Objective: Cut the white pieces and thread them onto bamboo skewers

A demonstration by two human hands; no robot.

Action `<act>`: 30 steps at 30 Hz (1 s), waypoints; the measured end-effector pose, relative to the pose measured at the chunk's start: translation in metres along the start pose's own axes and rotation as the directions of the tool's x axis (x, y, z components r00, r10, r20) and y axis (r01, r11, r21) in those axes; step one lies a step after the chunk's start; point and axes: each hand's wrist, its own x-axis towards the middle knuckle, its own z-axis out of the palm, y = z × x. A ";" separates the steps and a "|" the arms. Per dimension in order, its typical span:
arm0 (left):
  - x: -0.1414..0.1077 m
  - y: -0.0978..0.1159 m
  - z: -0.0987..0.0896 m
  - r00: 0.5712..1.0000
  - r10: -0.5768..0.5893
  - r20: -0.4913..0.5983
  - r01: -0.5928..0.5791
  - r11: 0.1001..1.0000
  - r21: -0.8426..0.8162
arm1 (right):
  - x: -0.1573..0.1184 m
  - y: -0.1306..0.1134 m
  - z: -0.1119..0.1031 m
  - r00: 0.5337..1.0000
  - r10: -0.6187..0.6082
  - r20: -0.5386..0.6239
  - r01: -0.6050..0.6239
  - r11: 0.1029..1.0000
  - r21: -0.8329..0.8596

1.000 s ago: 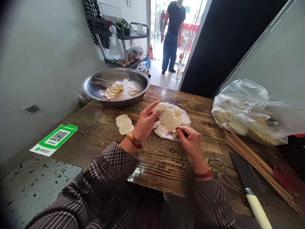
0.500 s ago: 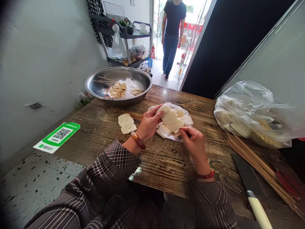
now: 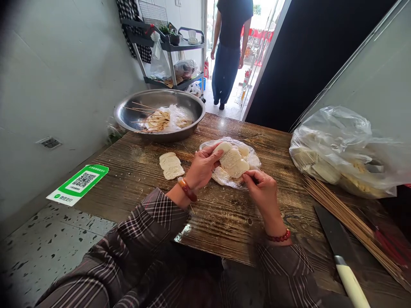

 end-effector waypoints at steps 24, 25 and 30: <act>0.009 0.004 -0.010 0.999 0.032 0.008 -0.032 0.997 0.071 | 0.003 -0.001 0.000 0.996 -0.086 -0.024 0.086 0.996 -0.002; 0.009 0.004 -0.009 1.000 0.027 0.013 -0.028 0.997 0.071 | 0.003 -0.001 0.001 0.996 -0.090 -0.024 0.090 0.996 -0.007; 0.009 0.002 -0.008 1.000 0.004 0.025 -0.006 0.997 0.072 | 0.003 0.000 0.004 0.994 -0.109 -0.029 0.109 0.994 -0.019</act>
